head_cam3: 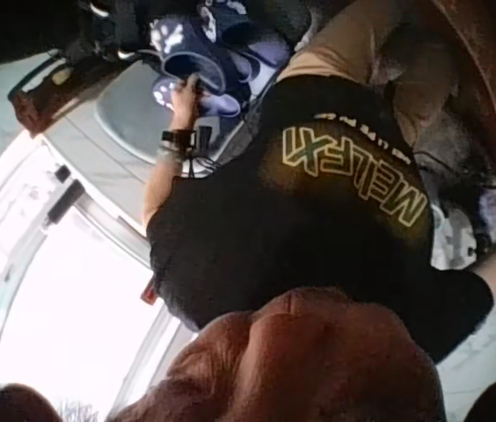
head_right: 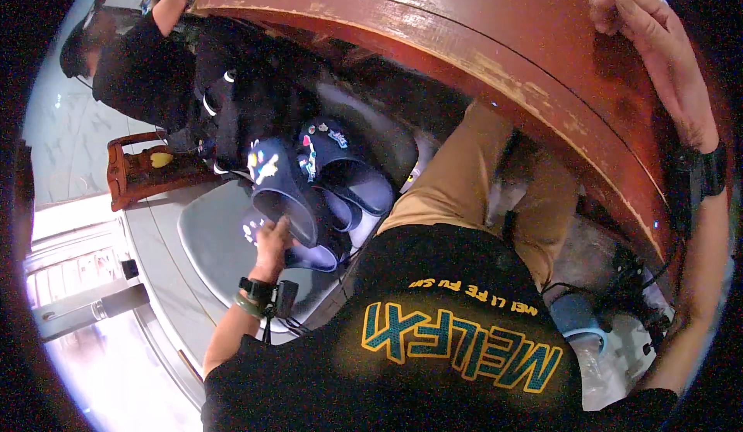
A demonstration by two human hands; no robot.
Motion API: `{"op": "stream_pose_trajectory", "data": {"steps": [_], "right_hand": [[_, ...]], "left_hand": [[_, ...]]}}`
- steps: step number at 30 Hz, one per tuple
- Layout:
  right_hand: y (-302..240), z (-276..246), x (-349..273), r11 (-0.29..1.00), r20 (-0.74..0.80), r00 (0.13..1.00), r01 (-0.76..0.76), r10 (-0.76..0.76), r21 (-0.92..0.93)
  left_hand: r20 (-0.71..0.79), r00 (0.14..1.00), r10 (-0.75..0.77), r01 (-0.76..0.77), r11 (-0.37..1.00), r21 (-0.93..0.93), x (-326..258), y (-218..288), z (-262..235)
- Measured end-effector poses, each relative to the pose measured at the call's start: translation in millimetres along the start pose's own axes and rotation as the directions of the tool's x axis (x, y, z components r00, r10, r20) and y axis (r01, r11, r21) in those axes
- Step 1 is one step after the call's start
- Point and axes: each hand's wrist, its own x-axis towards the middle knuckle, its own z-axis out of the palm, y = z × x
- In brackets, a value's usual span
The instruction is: Attaching decorative charms to the holes of rubber clogs.
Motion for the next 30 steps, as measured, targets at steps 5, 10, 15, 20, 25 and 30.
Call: {"op": "stream_pose_trajectory", "data": {"steps": [5, 10, 15, 20, 25, 30], "right_hand": [[6.8, -2.5, 0.2, 1.0, 0.005, 1.0, -0.023, 0.023, 0.011], [6.4, -2.4, 0.0, 0.999, 0.061, 0.998, -0.027, 0.029, -0.029], [0.6, 4.5, -0.6, 0.998, 0.008, 1.0, -0.005, 0.006, -0.061], [1.9, 3.7, -8.5, 0.997, 0.025, 1.0, -0.012, 0.014, -0.076], [2.4, 11.2, -9.3, 0.992, -0.033, 0.997, -0.066, 0.063, -0.112], [-10.4, 22.3, 9.1, 0.997, 0.054, 0.998, -0.038, 0.042, -0.07]], "left_hand": [[0.063, 0.97, -0.235, 0.232, 0.971, 0.058, 20.4, -35.9, -6.3], [0.17, 0.914, -0.369, 0.331, 0.919, 0.214, 21.0, -26.0, -9.8], [0.289, 0.71, -0.643, 0.288, 0.639, 0.714, 6.6, 0.5, -7.3], [0.425, 0.658, -0.622, 0.02, 0.578, 0.816, -17.3, 4.5, 12.4], [0.589, 0.177, -0.788, 0.026, 0.602, 0.798, -28.7, 31.7, 49.0], [0.833, 0.188, -0.52, -0.27, 0.788, 0.553, -12.4, 88.8, 88.0]]}}
